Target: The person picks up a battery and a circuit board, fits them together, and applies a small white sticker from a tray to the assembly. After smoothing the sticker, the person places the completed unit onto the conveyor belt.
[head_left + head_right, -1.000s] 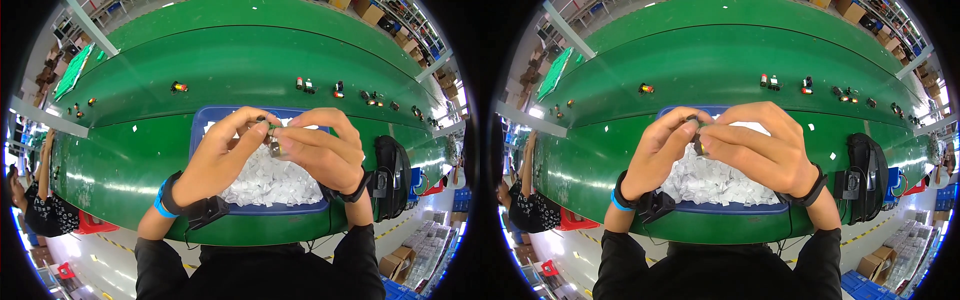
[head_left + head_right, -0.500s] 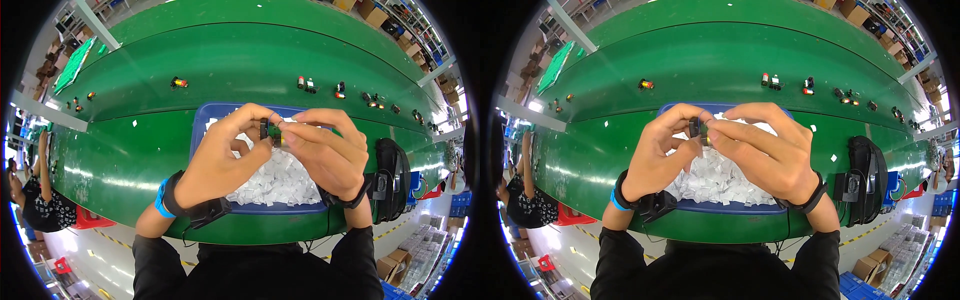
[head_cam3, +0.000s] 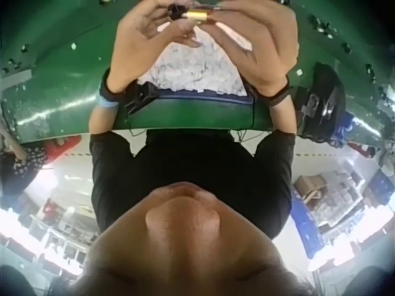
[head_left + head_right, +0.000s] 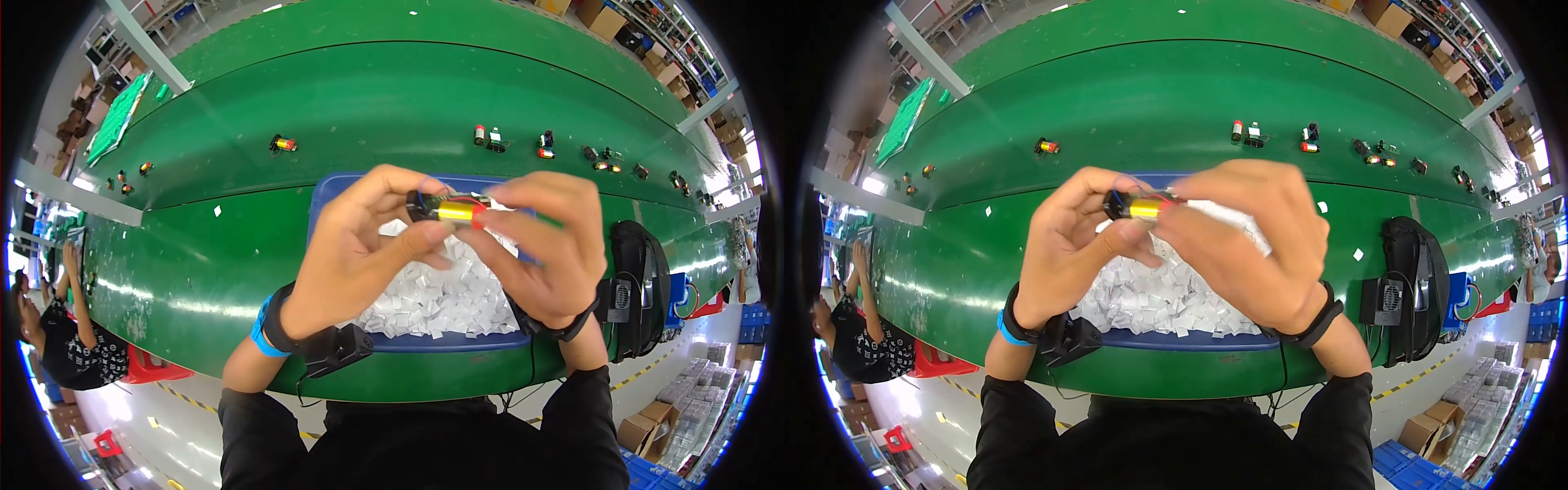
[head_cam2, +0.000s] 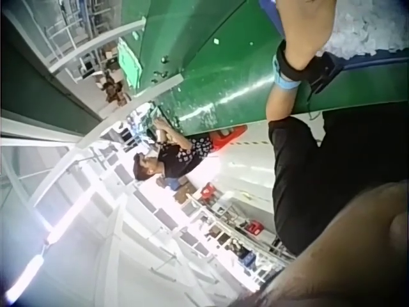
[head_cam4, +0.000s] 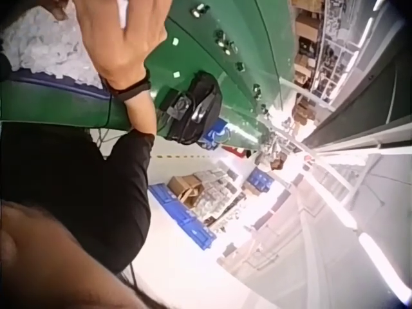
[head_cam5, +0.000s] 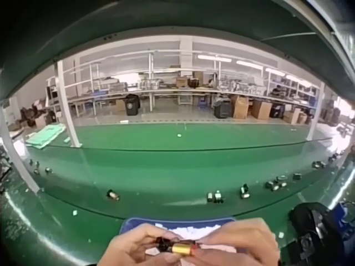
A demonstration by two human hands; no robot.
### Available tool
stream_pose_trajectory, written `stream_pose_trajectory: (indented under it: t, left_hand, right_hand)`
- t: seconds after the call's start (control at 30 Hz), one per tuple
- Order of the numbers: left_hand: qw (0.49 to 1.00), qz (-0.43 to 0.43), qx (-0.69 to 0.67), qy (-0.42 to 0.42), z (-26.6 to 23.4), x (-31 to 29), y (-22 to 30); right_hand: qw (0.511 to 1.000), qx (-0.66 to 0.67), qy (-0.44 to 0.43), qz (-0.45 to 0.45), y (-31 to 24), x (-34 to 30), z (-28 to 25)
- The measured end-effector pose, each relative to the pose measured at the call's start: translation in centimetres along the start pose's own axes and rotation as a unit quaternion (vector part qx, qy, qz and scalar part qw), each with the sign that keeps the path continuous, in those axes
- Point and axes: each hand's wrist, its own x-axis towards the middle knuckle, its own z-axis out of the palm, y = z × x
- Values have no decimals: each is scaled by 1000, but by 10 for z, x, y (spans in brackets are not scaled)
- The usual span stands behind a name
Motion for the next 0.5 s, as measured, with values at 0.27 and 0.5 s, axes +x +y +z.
stream_pose_trajectory:
  t: [0.27, 0.5]
  left_hand:
    - [995, 98, 20, 0, -2, 2, -6]
    - [980, 148, 130, 23, 4, -2, -8]
  right_hand:
    - [950, 224, -52, 213, -5, -10, 0]
    - [920, 294, 20, 258, -9, -13, 6]
